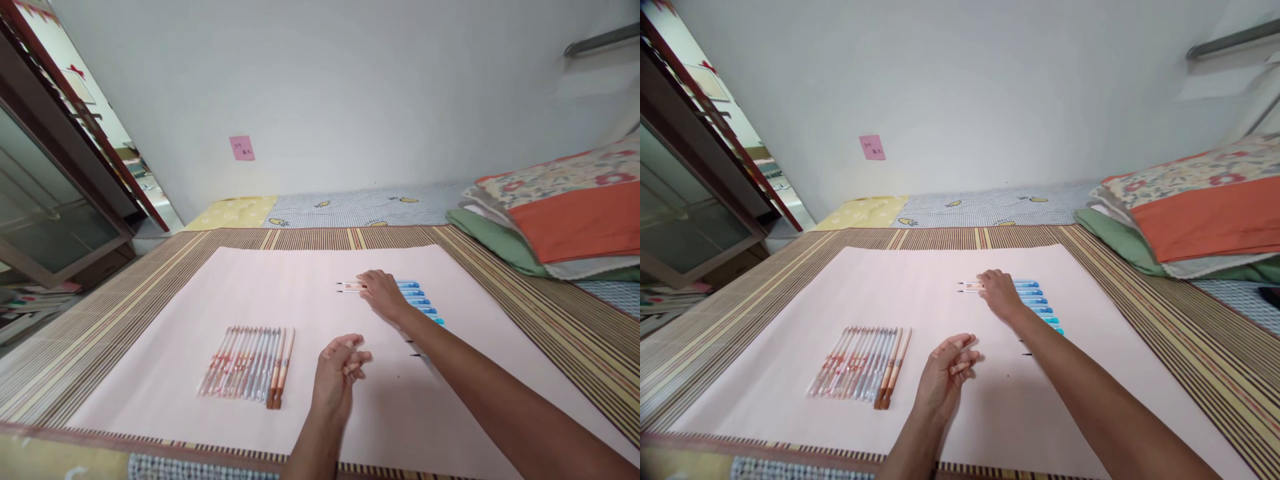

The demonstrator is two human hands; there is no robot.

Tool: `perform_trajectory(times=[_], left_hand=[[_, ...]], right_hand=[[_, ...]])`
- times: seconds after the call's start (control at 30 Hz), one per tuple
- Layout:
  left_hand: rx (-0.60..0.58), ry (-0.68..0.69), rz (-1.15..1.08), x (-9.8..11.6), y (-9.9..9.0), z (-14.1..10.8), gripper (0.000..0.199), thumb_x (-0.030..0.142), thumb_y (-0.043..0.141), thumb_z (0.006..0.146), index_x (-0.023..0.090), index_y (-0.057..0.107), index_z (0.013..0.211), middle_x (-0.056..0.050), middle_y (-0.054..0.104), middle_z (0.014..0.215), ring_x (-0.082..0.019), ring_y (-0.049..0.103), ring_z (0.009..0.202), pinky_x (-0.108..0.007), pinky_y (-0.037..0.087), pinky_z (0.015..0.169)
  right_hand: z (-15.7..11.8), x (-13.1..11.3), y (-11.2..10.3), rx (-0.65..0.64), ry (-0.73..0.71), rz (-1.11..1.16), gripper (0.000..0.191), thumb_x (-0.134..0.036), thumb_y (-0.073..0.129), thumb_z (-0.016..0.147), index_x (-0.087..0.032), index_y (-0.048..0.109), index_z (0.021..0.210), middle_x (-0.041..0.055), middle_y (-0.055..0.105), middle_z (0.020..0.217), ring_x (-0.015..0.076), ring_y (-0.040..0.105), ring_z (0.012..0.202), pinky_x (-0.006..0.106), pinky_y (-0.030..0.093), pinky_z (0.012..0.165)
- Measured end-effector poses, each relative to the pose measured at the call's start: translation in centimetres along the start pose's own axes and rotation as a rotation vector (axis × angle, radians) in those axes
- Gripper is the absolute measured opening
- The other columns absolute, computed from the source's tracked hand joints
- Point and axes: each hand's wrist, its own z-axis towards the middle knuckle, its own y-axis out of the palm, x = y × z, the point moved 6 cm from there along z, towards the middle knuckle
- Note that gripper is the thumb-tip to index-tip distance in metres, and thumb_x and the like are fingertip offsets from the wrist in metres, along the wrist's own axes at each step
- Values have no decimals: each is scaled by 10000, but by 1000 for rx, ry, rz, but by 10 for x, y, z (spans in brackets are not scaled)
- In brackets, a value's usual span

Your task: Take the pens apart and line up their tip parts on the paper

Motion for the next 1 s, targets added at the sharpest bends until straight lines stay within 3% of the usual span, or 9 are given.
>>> perform_trajectory(times=[0.17,0.33,0.5,1.0], left_hand=[[-2,1,5,0,0,0,414,378,872,648,111,734,933,-150,746,1038,-190,723,729,-213,408,504],[8,-2,3,0,0,0,433,387,881,630,113,732,931,-157,743,1073,-201,728,737,-220,407,509],[-2,-3,5,0,1,-1,416,387,875,641,118,734,925,-152,742,1063,-193,723,734,-220,400,515],[7,-8,13,-1,0,-1,428,389,877,639,116,733,934,-161,747,1077,-198,730,744,-218,408,523]], right_hand=[[21,1,11,-94,-23,57,448,-249,643,892,-193,588,1333,101,629,1385,251,499,1287,365,361,1036],[31,2,22,-159,-10,34,361,-348,690,867,-185,655,1188,121,661,1291,277,562,1186,373,401,975],[34,3,28,-206,4,29,402,-398,683,876,-198,655,1223,135,637,1327,282,588,1180,376,407,955],[31,3,25,-177,30,125,437,-362,739,831,-203,662,1231,127,661,1306,286,607,1197,399,372,1019]])
